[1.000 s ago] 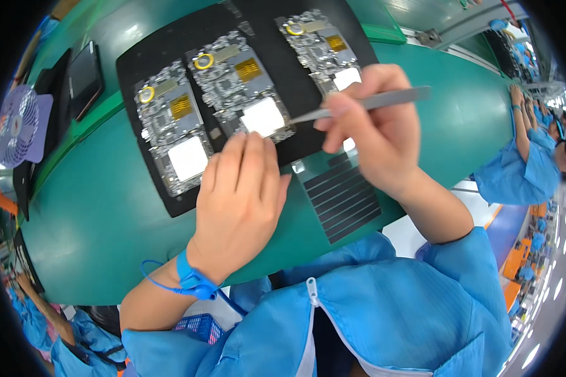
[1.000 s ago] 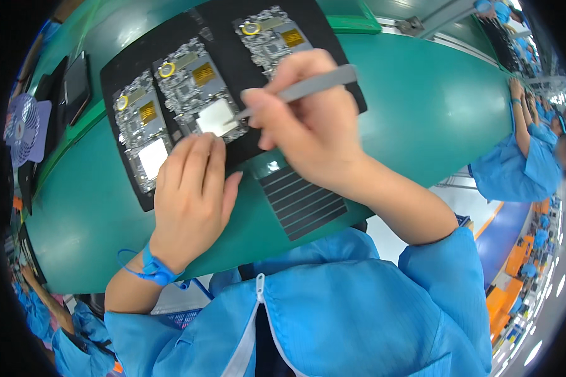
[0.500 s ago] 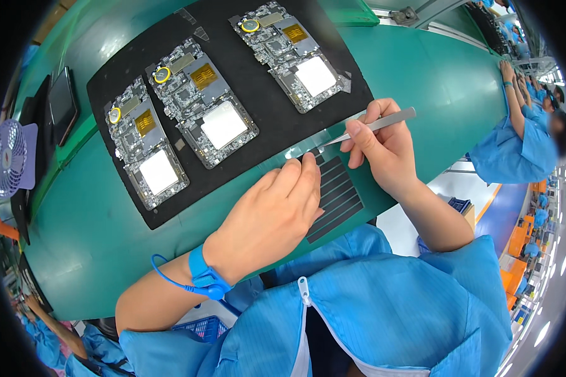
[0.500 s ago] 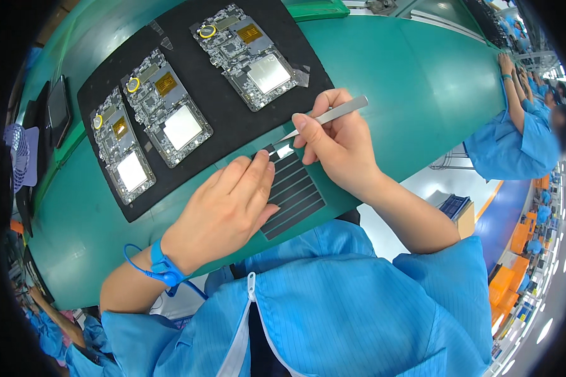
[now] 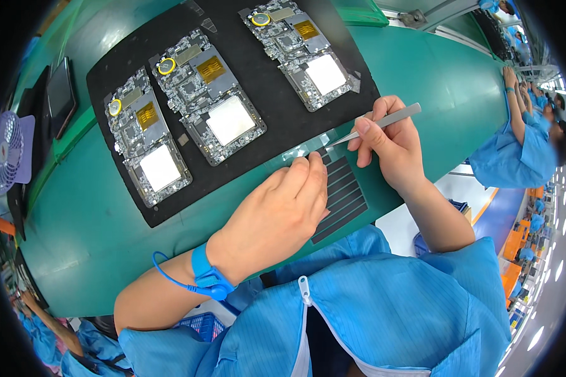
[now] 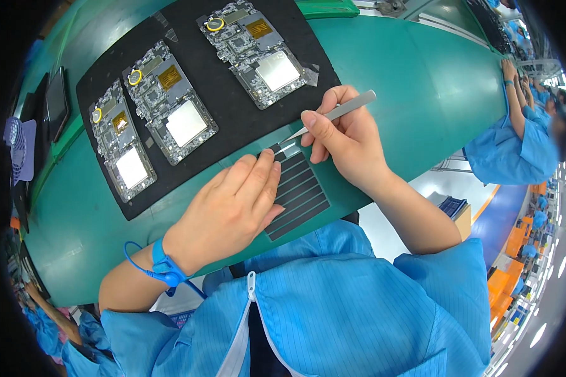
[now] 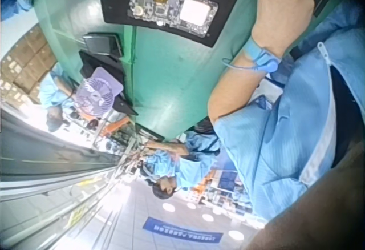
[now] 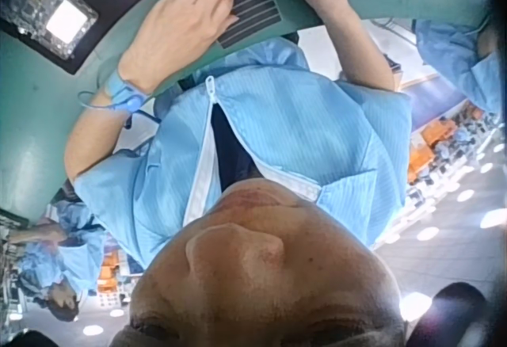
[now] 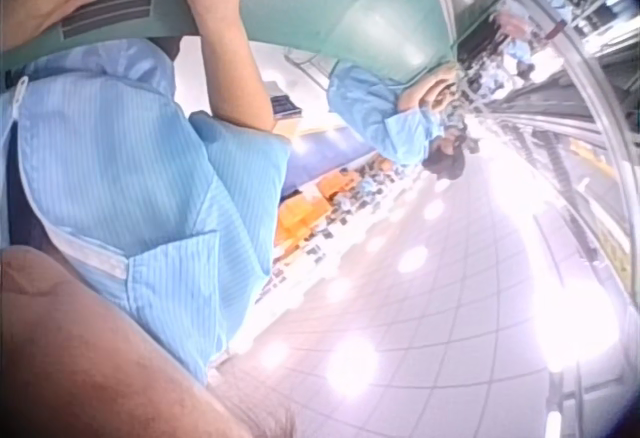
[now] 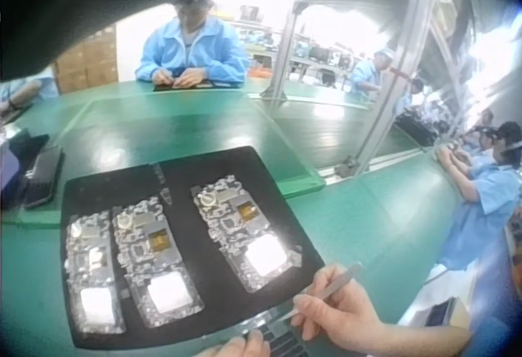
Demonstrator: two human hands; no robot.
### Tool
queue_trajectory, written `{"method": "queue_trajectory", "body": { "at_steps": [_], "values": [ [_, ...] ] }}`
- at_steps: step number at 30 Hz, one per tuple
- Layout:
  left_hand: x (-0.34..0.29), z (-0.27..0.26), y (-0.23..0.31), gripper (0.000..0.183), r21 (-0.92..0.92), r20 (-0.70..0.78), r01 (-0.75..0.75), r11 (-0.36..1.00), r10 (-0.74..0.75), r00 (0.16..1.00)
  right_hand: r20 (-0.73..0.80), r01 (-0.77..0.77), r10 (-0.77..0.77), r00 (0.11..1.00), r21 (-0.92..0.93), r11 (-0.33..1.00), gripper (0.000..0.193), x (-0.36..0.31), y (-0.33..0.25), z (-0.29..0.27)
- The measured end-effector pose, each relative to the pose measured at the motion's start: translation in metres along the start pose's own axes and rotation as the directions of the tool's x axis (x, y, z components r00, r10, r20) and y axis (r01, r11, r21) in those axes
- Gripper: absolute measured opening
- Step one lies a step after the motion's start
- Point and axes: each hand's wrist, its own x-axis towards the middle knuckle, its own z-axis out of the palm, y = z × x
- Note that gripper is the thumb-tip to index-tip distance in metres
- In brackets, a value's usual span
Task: The person uses tweezers to pick up small metallic components from a sheet and places them onto circuit boards arranged on a black mat. The person repeatedly picks up components and places them on the boards, occasionally adjusting their position. The task involves precise placement of small parts onto electronic assemblies.
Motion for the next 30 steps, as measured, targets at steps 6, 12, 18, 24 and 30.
{"method": "queue_trajectory", "body": {
  "at_steps": [6, 12, 18, 24, 30],
  "values": [
    [-0.001, 0.000, 0.000, 0.053, 0.017, 0.011, -0.007, 1.000, 0.007, 1.000, -0.004, 0.011, -0.011, 1.000, 0.030, 0.999, 0.022, 0.000, 0.002, -0.003],
    [0.000, 0.000, 0.000, 0.053, 0.022, 0.009, -0.009, 1.000, 0.009, 1.000, 0.031, 0.031, -0.031, 0.999, -0.028, 0.999, 0.021, 0.000, 0.001, -0.002],
    [-0.002, 0.002, 0.001, 0.050, 0.027, -0.018, -0.007, 1.000, 0.008, 1.000, -0.031, 0.087, -0.083, 0.996, 0.214, 0.973, 0.016, -0.002, -0.002, 0.000],
    [-0.031, -0.038, -0.006, 0.048, -0.085, -0.151, 0.181, 0.980, -0.192, 0.970, -0.015, 0.094, -0.096, 0.995, 0.372, 0.924, 0.016, 0.025, -0.022, 0.033],
    [-0.086, -0.048, -0.024, 0.053, 0.214, -0.219, 0.665, 0.716, -0.628, 0.747, 0.106, -0.010, -0.038, 0.994, 0.421, 0.907, 0.022, 0.041, -0.031, 0.134]
  ]
}}
